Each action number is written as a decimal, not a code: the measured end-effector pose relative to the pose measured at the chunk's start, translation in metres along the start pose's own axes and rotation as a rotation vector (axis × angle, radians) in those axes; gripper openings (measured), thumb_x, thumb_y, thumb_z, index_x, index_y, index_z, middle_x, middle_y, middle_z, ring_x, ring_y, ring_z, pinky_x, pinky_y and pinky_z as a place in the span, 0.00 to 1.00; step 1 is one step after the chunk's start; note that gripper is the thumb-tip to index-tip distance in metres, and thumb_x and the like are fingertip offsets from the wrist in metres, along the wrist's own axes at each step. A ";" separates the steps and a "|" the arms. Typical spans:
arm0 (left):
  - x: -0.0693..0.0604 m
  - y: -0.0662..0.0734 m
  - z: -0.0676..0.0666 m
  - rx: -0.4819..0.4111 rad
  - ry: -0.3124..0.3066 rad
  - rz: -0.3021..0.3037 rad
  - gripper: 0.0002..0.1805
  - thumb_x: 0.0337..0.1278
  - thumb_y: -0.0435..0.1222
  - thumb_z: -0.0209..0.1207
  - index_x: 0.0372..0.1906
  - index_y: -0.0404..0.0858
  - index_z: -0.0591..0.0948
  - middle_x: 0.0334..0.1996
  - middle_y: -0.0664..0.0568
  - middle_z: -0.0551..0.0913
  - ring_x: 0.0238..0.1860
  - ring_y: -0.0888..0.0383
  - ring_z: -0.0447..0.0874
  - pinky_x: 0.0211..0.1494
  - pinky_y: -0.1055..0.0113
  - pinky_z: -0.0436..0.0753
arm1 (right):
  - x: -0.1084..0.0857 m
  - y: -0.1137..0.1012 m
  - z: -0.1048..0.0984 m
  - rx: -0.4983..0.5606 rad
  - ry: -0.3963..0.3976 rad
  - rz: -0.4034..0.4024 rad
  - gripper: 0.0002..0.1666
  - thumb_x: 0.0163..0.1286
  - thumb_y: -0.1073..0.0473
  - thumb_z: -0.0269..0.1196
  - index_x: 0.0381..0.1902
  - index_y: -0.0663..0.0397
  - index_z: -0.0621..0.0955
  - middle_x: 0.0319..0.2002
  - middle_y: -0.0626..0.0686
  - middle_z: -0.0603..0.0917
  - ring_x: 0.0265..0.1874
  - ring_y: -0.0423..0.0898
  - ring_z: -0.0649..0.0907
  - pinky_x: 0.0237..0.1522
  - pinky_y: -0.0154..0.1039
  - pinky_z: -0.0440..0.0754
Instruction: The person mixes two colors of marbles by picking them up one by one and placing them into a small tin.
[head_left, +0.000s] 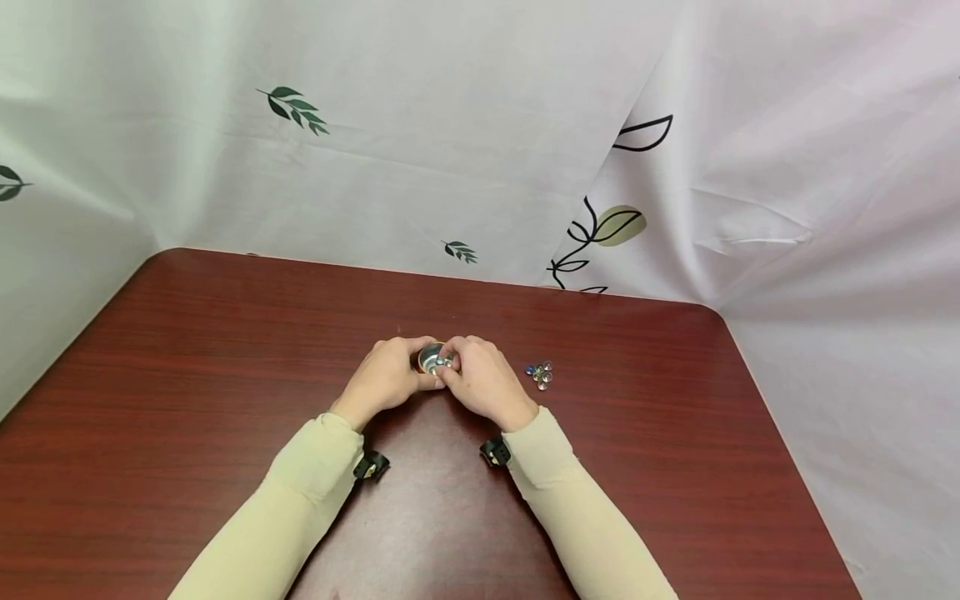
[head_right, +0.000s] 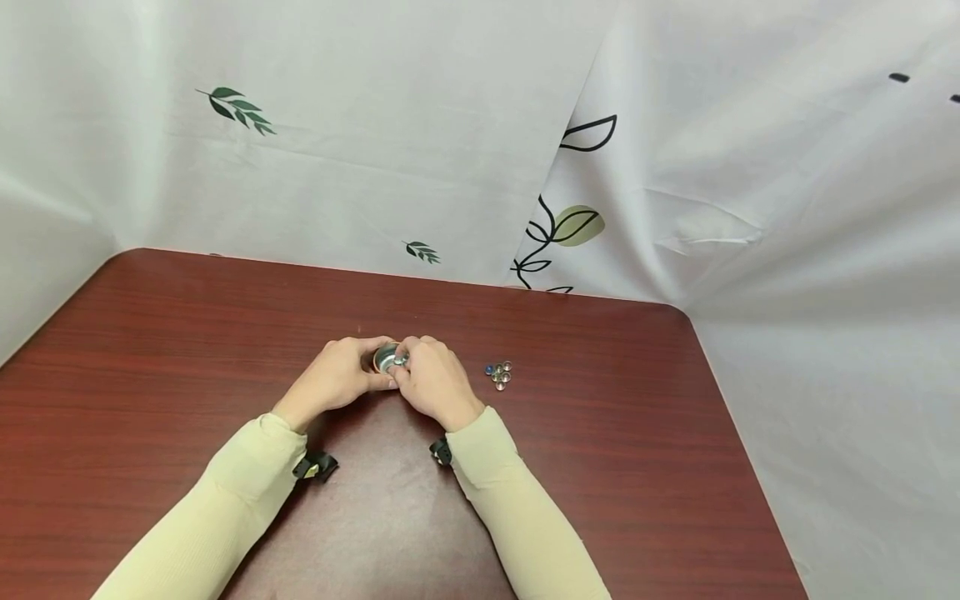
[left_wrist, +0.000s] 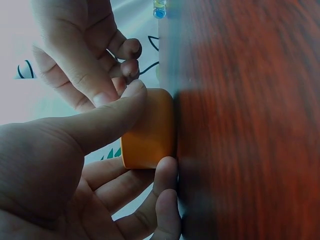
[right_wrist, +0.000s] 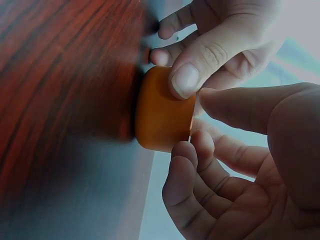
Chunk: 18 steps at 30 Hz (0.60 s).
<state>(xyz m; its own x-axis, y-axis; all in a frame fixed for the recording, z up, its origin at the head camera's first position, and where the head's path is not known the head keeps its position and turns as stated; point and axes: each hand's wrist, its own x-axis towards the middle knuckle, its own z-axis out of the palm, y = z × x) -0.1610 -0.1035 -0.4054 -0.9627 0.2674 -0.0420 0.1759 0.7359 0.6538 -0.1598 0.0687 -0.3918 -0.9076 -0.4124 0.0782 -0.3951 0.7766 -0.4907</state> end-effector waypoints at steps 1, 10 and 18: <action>0.000 0.000 0.000 0.001 0.000 0.001 0.30 0.53 0.44 0.74 0.62 0.45 0.82 0.48 0.47 0.87 0.46 0.50 0.84 0.50 0.54 0.80 | 0.000 0.000 0.000 0.002 0.003 -0.004 0.09 0.69 0.57 0.67 0.42 0.56 0.84 0.28 0.47 0.76 0.28 0.43 0.76 0.33 0.36 0.75; 0.000 0.000 0.000 0.001 -0.004 -0.001 0.28 0.53 0.45 0.74 0.61 0.46 0.83 0.45 0.48 0.87 0.43 0.51 0.83 0.49 0.55 0.80 | -0.003 -0.001 -0.003 0.014 0.023 -0.018 0.09 0.69 0.57 0.67 0.43 0.57 0.84 0.29 0.47 0.76 0.27 0.42 0.75 0.32 0.35 0.74; -0.001 0.000 -0.001 -0.010 -0.010 -0.011 0.30 0.52 0.44 0.75 0.62 0.45 0.82 0.46 0.48 0.87 0.44 0.51 0.83 0.49 0.55 0.79 | -0.006 -0.001 -0.010 0.049 0.037 -0.031 0.08 0.70 0.60 0.66 0.44 0.57 0.85 0.29 0.48 0.76 0.26 0.42 0.74 0.31 0.35 0.74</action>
<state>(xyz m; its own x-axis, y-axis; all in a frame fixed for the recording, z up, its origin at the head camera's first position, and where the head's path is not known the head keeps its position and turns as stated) -0.1606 -0.1039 -0.4045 -0.9625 0.2655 -0.0562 0.1634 0.7323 0.6611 -0.1556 0.0753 -0.3837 -0.8999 -0.4176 0.1254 -0.4167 0.7392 -0.5290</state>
